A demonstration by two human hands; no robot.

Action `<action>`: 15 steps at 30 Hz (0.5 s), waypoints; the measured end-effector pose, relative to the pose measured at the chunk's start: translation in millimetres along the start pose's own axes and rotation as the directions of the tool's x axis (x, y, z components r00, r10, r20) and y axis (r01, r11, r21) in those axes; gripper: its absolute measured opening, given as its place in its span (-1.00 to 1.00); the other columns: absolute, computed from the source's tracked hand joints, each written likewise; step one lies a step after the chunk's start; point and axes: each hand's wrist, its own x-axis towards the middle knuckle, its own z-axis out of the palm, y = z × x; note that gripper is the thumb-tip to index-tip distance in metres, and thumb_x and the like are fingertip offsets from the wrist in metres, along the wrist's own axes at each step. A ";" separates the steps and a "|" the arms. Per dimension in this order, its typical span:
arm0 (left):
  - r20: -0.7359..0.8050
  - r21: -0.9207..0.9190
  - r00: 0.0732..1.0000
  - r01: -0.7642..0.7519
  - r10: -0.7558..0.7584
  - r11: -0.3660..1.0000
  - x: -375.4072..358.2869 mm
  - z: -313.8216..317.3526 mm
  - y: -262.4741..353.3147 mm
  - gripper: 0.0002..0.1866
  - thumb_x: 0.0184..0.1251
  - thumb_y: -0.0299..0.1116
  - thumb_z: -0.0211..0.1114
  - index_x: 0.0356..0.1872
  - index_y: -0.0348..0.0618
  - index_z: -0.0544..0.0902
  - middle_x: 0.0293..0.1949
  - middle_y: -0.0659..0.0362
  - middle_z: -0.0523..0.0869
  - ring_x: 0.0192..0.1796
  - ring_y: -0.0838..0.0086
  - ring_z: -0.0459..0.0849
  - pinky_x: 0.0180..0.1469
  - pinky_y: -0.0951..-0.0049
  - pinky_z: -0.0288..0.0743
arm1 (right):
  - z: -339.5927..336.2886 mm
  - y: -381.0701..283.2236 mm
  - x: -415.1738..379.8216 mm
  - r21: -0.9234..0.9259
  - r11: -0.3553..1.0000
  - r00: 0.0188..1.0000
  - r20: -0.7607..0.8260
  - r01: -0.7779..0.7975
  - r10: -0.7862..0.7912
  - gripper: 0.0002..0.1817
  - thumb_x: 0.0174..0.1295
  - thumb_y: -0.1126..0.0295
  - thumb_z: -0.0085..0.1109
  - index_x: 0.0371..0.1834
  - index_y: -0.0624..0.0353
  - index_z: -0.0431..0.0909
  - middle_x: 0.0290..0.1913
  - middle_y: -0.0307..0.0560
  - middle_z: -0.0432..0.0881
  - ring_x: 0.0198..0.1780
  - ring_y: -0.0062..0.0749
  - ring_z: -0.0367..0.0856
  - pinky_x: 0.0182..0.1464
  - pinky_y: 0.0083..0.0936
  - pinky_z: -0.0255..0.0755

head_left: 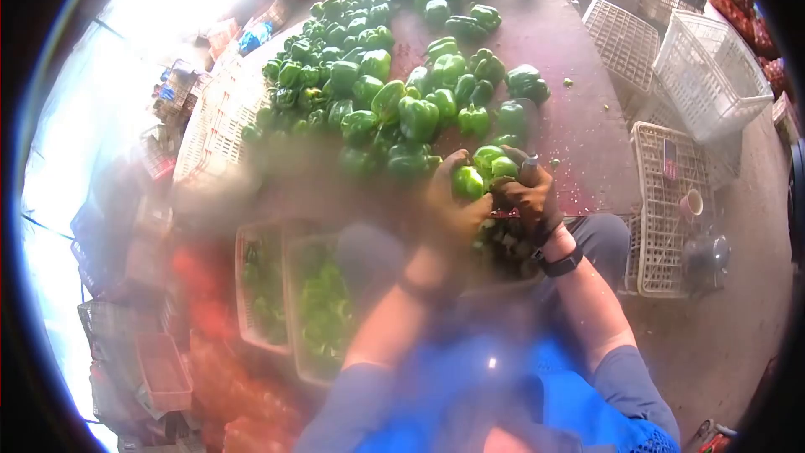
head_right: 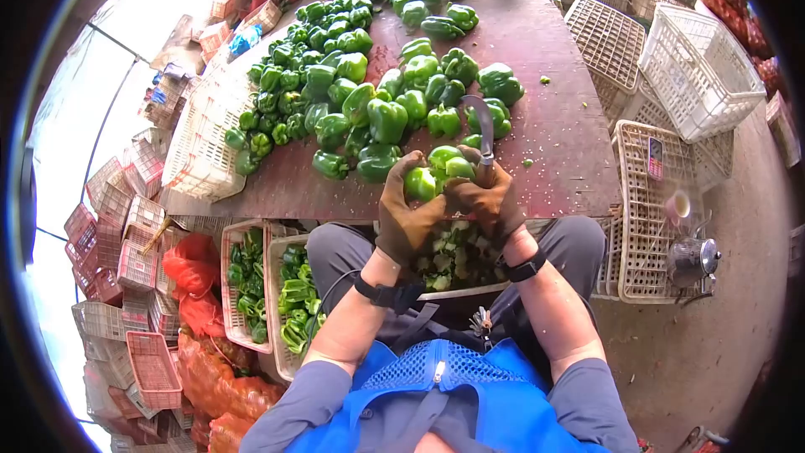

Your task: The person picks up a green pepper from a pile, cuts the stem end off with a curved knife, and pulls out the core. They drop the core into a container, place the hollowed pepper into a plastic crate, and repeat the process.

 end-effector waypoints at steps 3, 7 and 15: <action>-0.019 -0.114 0.980 0.196 -0.200 0.974 -5.5 -1.6 6.1 -0.38 0.02 -0.67 0.35 0.21 -0.23 0.46 0.03 0.13 0.61 0.05 0.48 0.61 0.14 0.45 0.54 | 3.9 11.2 -6.7 -0.044 0.999 1.000 -0.006 0.026 -0.027 -0.43 0.22 0.58 0.29 0.34 0.34 0.44 -0.09 -0.20 0.71 -0.19 -0.64 0.63 -0.13 -0.64 0.55; -0.003 -0.407 0.939 0.314 -0.345 0.858 -10.9 -2.3 -14.3 -0.42 0.01 -0.70 0.29 0.16 -0.20 0.49 -0.06 0.15 0.62 -0.08 0.51 0.62 0.04 0.47 0.59 | -4.8 20.2 -4.7 -0.040 0.999 0.999 -0.019 -0.036 0.035 -0.48 0.25 0.51 0.30 0.31 0.28 0.50 -0.13 -0.23 0.71 -0.24 -0.63 0.63 -0.19 -0.65 0.54; 0.169 -0.690 0.891 0.413 -0.422 0.594 -16.8 -3.3 -50.9 -0.53 0.18 -0.62 0.14 0.18 -0.27 0.46 -0.03 0.08 0.63 -0.01 0.35 0.67 0.12 0.33 0.64 | -37.8 45.9 6.0 -0.087 0.986 0.989 0.035 -0.144 0.147 -0.71 0.32 0.36 0.29 0.05 0.22 0.60 -0.24 -0.33 0.65 -0.27 -0.67 0.59 -0.23 -0.65 0.49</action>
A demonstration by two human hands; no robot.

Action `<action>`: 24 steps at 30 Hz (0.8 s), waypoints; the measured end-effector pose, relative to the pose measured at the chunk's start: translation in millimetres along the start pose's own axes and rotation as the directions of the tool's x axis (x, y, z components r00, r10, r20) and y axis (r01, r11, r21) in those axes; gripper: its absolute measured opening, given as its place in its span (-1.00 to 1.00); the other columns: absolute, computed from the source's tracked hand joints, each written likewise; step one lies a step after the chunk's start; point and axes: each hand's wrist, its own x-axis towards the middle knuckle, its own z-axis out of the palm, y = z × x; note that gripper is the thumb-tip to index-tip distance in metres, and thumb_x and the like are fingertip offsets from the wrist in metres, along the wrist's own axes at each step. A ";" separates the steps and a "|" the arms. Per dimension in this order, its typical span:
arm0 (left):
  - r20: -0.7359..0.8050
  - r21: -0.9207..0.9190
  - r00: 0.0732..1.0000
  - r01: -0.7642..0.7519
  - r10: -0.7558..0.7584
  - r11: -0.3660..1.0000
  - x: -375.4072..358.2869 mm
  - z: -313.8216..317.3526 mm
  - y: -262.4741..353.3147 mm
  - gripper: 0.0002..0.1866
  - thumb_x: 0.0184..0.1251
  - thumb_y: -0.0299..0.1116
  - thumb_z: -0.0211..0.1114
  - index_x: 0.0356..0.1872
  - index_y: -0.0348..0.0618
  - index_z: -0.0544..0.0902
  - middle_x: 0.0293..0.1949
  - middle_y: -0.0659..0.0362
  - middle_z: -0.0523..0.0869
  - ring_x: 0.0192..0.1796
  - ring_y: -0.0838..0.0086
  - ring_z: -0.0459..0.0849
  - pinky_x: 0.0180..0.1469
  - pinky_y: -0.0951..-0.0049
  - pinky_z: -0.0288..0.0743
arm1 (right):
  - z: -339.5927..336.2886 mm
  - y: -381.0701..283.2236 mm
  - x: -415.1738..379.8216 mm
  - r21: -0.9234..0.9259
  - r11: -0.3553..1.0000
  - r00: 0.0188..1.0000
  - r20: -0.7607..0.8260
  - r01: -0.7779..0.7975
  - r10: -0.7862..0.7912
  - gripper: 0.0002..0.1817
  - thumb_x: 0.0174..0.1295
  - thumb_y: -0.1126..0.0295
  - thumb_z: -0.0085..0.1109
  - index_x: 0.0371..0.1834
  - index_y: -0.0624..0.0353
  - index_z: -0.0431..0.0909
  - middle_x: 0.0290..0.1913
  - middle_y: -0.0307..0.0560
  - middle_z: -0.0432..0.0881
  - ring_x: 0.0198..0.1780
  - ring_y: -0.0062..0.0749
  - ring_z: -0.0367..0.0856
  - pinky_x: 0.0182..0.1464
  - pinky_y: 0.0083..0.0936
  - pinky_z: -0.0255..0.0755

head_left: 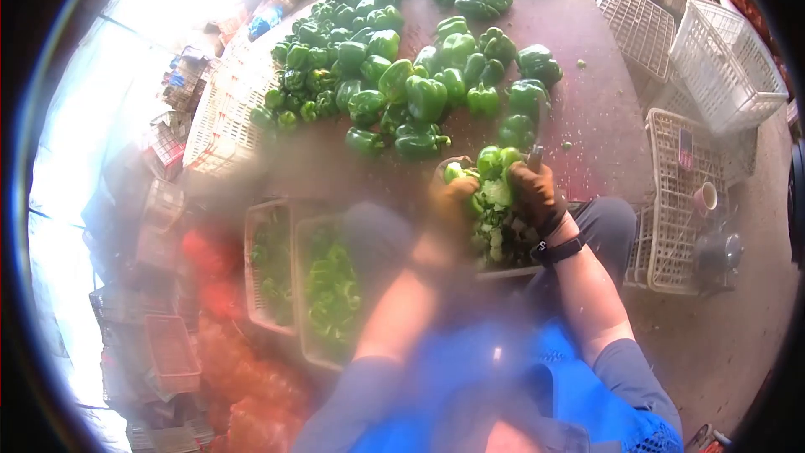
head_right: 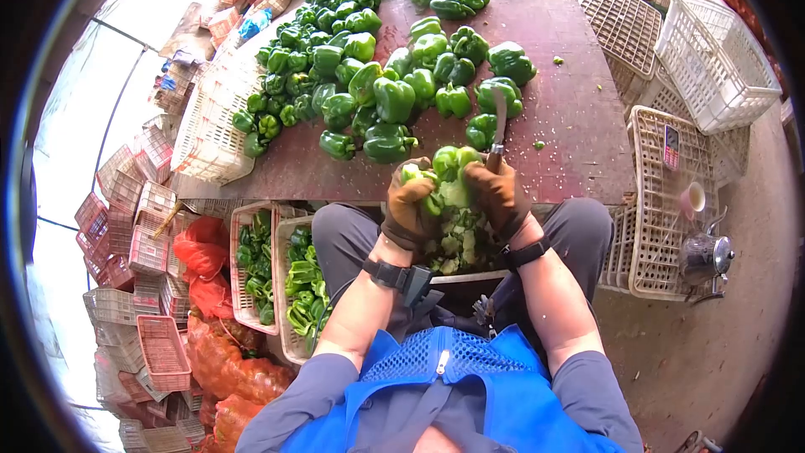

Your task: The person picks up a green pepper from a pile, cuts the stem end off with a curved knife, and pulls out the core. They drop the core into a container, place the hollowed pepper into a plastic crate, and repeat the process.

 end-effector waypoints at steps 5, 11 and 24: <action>0.026 0.202 0.999 0.017 -0.023 0.979 5.1 1.9 16.1 -0.41 0.19 -0.63 0.10 0.34 -0.26 0.40 0.09 0.05 0.63 0.07 0.31 0.66 0.18 0.26 0.60 | -12.0 2.8 9.7 0.141 0.984 0.993 0.054 -0.111 0.104 -0.78 0.41 0.22 0.21 -0.09 0.12 0.59 -0.29 -0.41 0.58 -0.28 -0.71 0.54 -0.25 -0.67 0.45; 0.177 0.247 0.926 0.285 -0.332 0.926 3.7 5.5 33.9 -0.33 0.12 -0.64 0.22 0.38 -0.29 0.42 0.12 0.02 0.68 0.08 0.32 0.70 0.18 0.33 0.59 | -3.8 -21.2 -2.9 0.030 0.985 0.967 0.200 -0.170 0.161 -0.70 0.43 0.19 0.17 0.04 0.17 0.59 -0.16 -0.29 0.65 -0.18 -0.63 0.61 -0.14 -0.59 0.53; -0.259 0.492 0.950 -0.022 0.171 0.870 -1.1 7.9 -10.8 -0.63 0.12 -0.65 0.14 -0.02 -0.37 0.70 -0.16 0.12 0.78 -0.18 0.47 0.74 -0.09 0.47 0.65 | 7.8 -13.4 2.1 -0.229 0.957 0.978 -0.153 -0.177 0.144 -0.65 0.32 0.15 0.30 -0.02 0.18 0.63 -0.24 -0.30 0.65 -0.22 -0.63 0.57 -0.18 -0.60 0.48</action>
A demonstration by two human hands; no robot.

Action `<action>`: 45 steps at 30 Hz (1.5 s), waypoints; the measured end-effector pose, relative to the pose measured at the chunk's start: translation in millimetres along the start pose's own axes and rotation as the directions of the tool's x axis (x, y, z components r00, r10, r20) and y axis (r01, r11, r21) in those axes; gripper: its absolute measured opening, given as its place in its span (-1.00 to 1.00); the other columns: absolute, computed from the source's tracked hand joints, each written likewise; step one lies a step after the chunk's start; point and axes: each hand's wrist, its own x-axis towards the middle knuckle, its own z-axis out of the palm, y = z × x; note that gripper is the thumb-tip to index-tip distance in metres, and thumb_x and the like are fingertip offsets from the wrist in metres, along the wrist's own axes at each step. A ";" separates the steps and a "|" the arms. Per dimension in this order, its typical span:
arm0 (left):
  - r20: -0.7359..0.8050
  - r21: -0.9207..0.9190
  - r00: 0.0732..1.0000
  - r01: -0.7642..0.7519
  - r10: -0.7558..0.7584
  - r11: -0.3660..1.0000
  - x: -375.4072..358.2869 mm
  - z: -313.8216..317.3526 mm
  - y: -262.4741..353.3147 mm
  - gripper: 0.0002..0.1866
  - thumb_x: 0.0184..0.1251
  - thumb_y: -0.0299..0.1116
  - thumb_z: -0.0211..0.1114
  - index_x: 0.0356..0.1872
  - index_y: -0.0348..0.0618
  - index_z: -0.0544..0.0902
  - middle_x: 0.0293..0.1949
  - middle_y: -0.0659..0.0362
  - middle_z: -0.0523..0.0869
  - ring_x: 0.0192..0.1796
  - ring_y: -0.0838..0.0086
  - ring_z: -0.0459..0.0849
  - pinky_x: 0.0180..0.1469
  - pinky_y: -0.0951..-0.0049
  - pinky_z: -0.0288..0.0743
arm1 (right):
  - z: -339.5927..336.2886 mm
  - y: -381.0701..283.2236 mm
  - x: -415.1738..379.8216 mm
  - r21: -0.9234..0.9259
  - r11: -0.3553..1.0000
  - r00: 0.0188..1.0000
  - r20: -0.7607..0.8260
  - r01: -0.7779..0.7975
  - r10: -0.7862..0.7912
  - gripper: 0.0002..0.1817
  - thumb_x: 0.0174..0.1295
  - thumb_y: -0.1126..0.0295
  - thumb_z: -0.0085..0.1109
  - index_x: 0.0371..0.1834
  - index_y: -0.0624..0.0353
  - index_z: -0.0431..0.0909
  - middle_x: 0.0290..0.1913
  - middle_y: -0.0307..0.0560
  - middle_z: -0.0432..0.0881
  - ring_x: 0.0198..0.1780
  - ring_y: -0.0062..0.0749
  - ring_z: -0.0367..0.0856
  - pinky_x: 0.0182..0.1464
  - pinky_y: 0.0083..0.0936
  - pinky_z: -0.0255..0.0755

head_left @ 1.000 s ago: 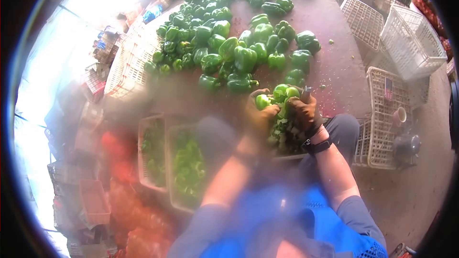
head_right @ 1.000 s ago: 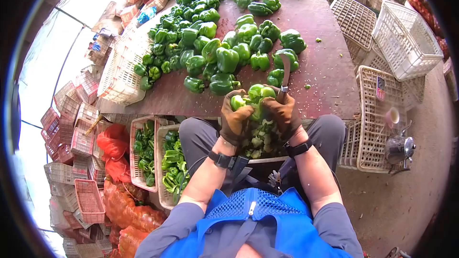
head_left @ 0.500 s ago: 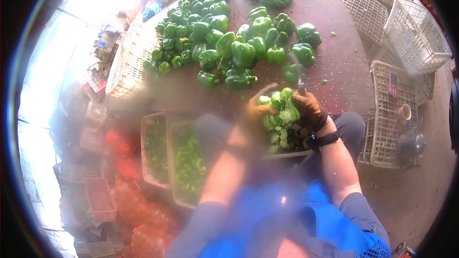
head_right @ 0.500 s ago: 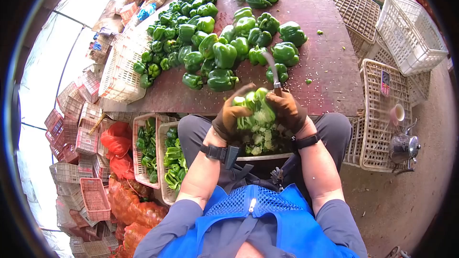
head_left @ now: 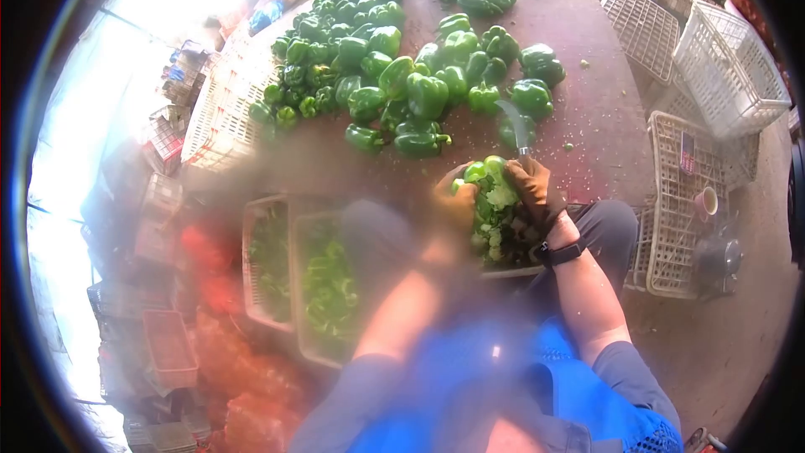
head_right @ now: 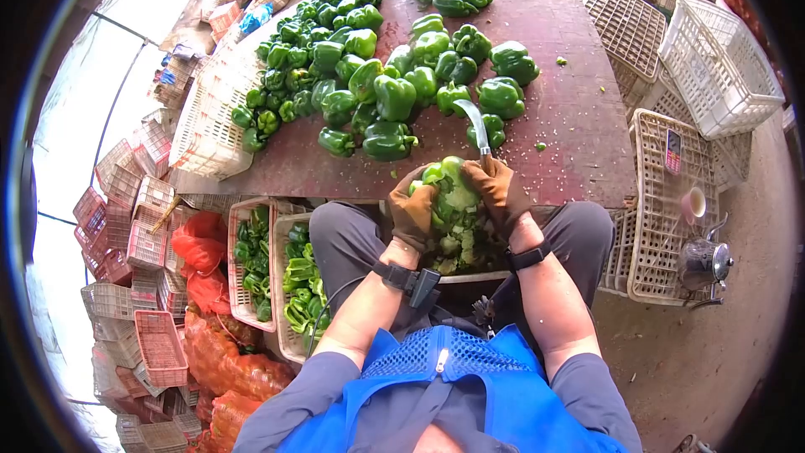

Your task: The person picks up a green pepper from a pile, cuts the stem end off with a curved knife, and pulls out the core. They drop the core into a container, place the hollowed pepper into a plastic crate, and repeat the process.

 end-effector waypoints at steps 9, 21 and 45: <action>-0.059 0.076 0.996 -0.061 0.066 0.995 13.3 0.4 -18.8 -0.70 0.22 -0.59 0.19 -0.02 -0.37 0.67 -0.22 0.11 0.78 -0.27 0.46 0.73 -0.17 0.50 0.64 | 11.0 25.9 9.4 0.071 0.990 0.993 -0.016 0.118 -0.117 -0.63 0.11 0.40 0.48 -0.04 0.28 0.60 -0.24 -0.23 0.71 -0.26 -0.62 0.62 -0.22 -0.57 0.53; 0.648 0.005 0.681 0.445 -0.342 0.895 19.9 -44.3 1.2 -0.48 0.29 -0.32 0.24 0.22 -0.42 0.51 0.05 -0.02 0.70 0.01 0.26 0.74 0.12 0.29 0.64 | -5.2 -3.2 -7.6 -0.124 0.986 0.950 0.305 0.109 -0.067 -0.54 0.07 0.56 0.44 0.08 0.31 0.57 -0.15 -0.19 0.71 -0.15 -0.58 0.63 -0.09 -0.56 0.56; 0.575 -0.410 0.720 0.665 -0.389 0.624 -2.9 -21.4 -27.5 -0.56 0.36 -0.34 0.18 0.21 -0.35 0.51 -0.01 0.00 0.72 -0.05 0.26 0.76 0.06 0.24 0.67 | 8.0 21.8 3.4 -0.196 0.943 0.962 0.096 0.269 -0.254 -0.79 0.20 0.49 0.26 -0.10 0.26 0.67 -0.34 -0.31 0.67 -0.31 -0.71 0.52 -0.25 -0.61 0.48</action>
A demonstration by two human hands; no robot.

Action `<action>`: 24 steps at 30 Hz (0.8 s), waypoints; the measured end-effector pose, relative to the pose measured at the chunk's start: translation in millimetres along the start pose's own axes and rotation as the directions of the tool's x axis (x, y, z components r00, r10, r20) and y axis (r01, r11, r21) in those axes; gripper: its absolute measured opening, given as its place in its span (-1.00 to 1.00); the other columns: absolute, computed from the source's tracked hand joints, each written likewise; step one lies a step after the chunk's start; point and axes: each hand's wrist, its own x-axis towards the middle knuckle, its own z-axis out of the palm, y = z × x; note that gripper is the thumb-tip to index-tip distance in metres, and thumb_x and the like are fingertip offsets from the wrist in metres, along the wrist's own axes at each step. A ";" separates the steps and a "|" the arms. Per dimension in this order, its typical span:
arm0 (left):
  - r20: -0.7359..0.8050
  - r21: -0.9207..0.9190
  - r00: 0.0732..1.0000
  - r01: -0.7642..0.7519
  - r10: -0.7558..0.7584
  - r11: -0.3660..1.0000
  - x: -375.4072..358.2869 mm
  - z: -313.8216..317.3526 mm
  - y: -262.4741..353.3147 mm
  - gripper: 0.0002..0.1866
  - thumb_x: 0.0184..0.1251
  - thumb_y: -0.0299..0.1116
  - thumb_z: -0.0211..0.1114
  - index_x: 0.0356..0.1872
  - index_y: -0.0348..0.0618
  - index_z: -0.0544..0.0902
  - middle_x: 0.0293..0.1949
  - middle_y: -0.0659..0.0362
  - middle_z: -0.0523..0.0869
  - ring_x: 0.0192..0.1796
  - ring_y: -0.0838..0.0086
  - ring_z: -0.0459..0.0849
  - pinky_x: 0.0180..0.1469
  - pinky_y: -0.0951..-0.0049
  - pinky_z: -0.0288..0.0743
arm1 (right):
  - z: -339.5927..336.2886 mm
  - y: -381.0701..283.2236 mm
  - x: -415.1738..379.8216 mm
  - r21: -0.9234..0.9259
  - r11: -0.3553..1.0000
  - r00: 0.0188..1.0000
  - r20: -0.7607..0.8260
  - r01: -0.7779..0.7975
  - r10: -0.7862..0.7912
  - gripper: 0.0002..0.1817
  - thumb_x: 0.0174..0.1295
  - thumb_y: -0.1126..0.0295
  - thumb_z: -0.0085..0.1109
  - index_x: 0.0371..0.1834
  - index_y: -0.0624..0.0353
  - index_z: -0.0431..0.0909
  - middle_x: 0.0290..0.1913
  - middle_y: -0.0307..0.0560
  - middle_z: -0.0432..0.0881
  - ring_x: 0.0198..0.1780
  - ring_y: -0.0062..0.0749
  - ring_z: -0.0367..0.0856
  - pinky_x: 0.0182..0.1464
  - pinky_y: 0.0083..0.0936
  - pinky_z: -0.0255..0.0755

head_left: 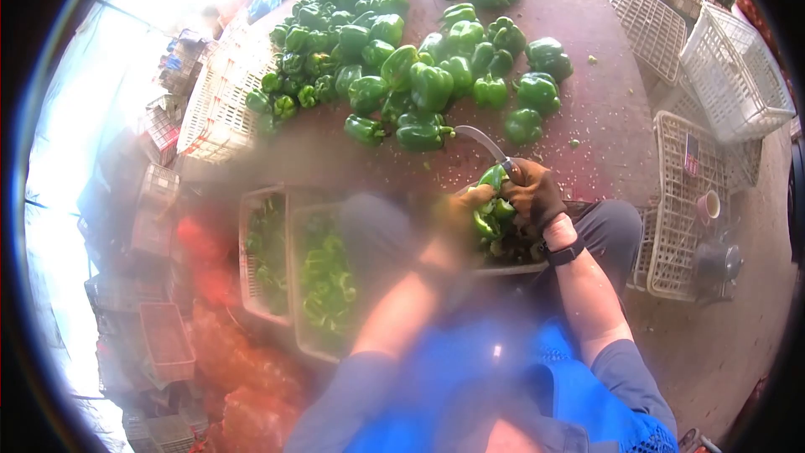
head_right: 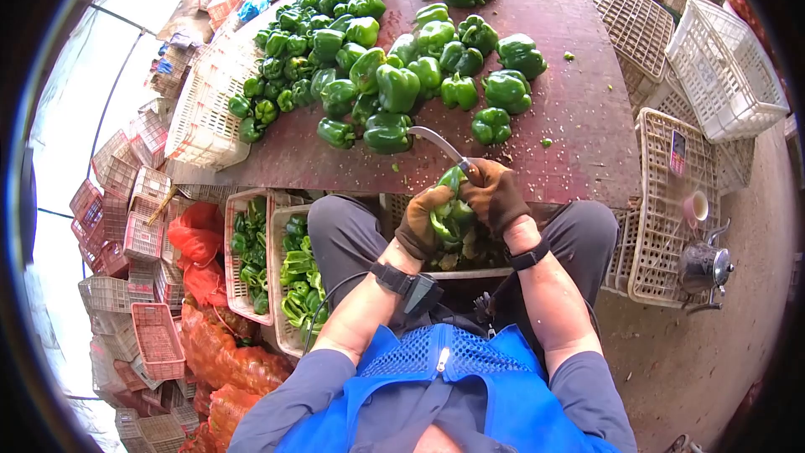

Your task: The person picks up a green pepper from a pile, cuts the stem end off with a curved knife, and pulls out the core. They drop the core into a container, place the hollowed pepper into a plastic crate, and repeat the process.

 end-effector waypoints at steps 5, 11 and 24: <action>-0.083 0.168 0.986 -0.130 0.146 0.977 9.7 -19.4 -20.1 -0.64 0.40 -0.34 0.16 0.11 -0.34 0.56 -0.09 0.02 0.74 -0.10 0.27 0.77 0.00 0.28 0.69 | 3.5 13.1 6.6 -0.151 0.988 0.994 -0.109 -0.040 0.024 -0.82 0.19 0.49 0.24 -0.16 0.28 0.66 -0.37 -0.18 0.69 -0.34 -0.60 0.55 -0.22 -0.52 0.51; 0.182 -0.165 0.981 -0.030 0.061 0.986 -3.7 9.3 -8.7 -0.68 0.37 -0.40 0.19 0.08 -0.33 0.59 -0.14 0.05 0.74 -0.15 0.29 0.77 -0.05 0.28 0.70 | 2.0 21.6 5.9 -0.235 0.953 0.972 -0.089 0.191 -0.217 -0.71 0.17 0.52 0.26 -0.01 0.25 0.66 -0.27 -0.09 0.71 -0.22 -0.46 0.66 -0.11 -0.46 0.55; -0.249 0.192 0.917 -0.267 0.310 0.944 0.3 -11.3 -18.7 -0.84 0.11 -0.57 0.40 -0.25 -0.30 0.74 -0.42 0.17 0.74 -0.41 0.50 0.71 -0.37 0.46 0.65 | -10.2 25.1 15.2 -0.074 0.991 0.978 0.172 -0.108 0.119 -0.64 0.29 0.58 0.11 0.16 0.26 0.59 -0.26 -0.34 0.64 -0.23 -0.68 0.55 -0.19 -0.68 0.46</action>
